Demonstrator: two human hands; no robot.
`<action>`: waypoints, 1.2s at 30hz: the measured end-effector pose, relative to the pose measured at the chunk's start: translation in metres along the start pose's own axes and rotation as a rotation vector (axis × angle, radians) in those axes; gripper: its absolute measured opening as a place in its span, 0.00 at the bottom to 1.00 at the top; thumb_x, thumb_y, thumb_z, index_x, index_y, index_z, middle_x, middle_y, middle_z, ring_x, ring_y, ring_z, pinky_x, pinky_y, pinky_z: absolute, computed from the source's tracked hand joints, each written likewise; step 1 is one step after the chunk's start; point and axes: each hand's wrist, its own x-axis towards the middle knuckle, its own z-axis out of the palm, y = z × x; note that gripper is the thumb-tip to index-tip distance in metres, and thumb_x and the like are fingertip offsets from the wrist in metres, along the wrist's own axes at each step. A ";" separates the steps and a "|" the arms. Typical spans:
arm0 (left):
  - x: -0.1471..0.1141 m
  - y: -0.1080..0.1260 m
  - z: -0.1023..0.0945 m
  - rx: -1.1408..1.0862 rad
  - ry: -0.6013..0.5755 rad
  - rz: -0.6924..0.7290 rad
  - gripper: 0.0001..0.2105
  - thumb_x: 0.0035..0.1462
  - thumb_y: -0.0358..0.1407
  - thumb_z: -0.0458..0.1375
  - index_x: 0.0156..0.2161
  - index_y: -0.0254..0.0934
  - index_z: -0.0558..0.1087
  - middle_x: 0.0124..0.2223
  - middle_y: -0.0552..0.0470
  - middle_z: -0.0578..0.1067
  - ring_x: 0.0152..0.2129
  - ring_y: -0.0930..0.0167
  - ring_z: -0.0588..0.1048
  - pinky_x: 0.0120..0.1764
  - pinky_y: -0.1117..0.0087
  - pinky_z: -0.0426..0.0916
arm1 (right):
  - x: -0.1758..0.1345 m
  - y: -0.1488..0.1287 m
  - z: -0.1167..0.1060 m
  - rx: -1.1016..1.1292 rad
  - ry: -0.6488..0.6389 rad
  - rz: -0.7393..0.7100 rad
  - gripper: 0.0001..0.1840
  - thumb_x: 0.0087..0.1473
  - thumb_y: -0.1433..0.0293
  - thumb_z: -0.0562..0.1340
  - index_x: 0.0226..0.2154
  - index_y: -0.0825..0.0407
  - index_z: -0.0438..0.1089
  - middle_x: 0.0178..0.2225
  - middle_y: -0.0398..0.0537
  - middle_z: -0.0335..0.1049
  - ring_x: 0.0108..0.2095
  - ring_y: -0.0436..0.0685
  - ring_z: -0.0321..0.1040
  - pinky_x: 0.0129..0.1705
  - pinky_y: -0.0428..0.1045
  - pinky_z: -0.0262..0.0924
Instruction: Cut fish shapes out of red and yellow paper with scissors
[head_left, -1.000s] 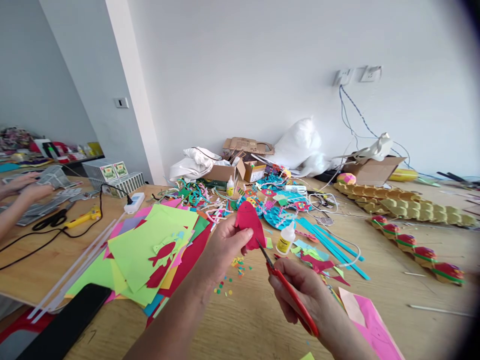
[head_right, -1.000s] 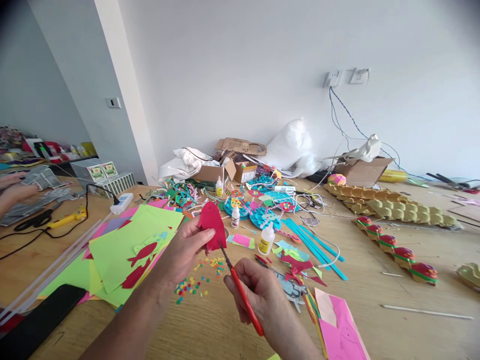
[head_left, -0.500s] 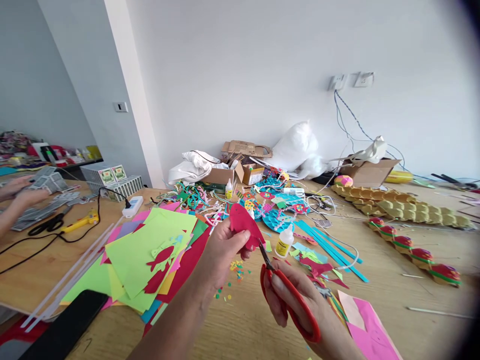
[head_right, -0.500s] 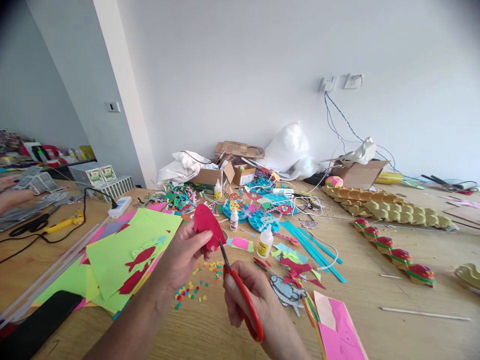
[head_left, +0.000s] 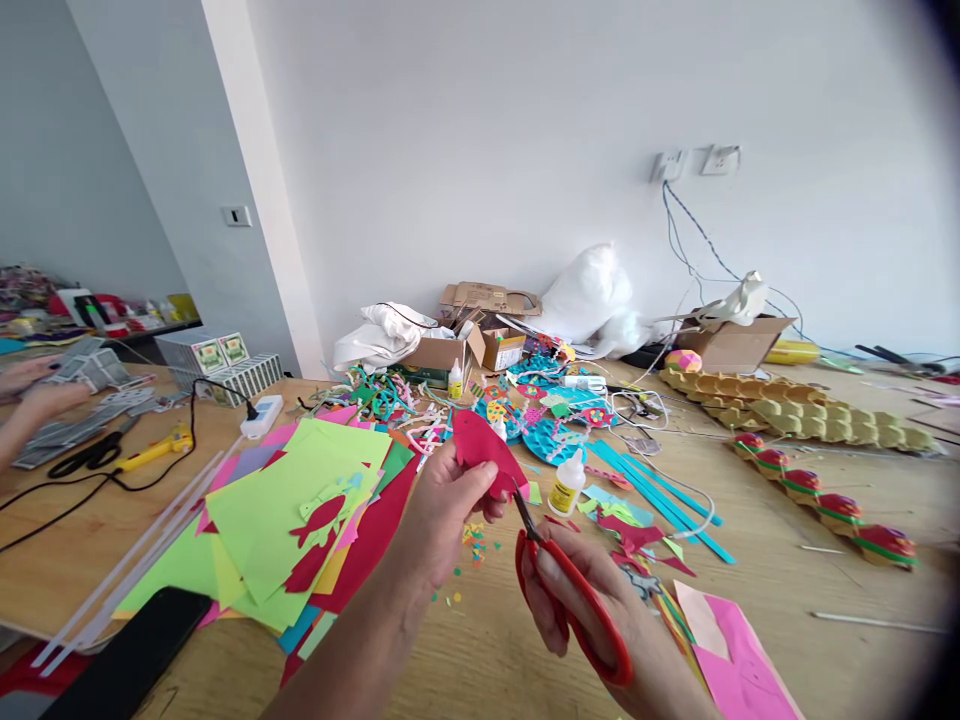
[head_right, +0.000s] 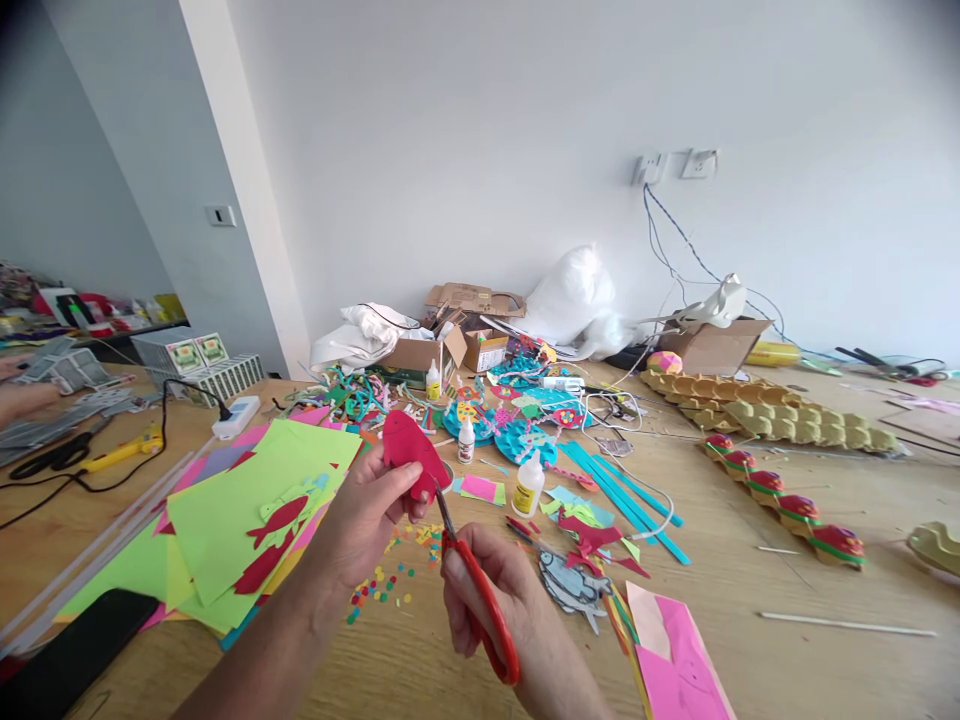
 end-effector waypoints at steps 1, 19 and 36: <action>0.000 0.000 0.000 -0.009 0.000 0.002 0.05 0.48 0.34 0.57 0.27 0.35 0.66 0.21 0.56 0.70 0.17 0.78 0.66 0.22 0.77 0.60 | 0.000 0.000 0.000 -0.002 0.000 0.004 0.23 0.50 0.49 0.56 0.21 0.50 0.56 0.13 0.37 0.57 0.14 0.47 0.51 0.17 0.43 0.45; -0.005 -0.009 0.013 0.030 0.029 -0.008 0.06 0.46 0.36 0.57 0.27 0.36 0.66 0.21 0.57 0.67 0.18 0.78 0.63 0.23 0.76 0.59 | 0.002 0.004 0.001 0.067 0.055 -0.023 0.21 0.52 0.52 0.57 0.23 0.51 0.58 0.13 0.36 0.57 0.14 0.46 0.50 0.18 0.42 0.44; -0.007 -0.006 0.011 0.031 -0.028 0.000 0.07 0.48 0.35 0.56 0.24 0.35 0.66 0.21 0.56 0.68 0.18 0.77 0.64 0.24 0.76 0.61 | 0.004 0.015 -0.003 0.056 0.076 -0.053 0.21 0.52 0.51 0.57 0.23 0.52 0.57 0.11 0.35 0.56 0.12 0.44 0.47 0.16 0.42 0.41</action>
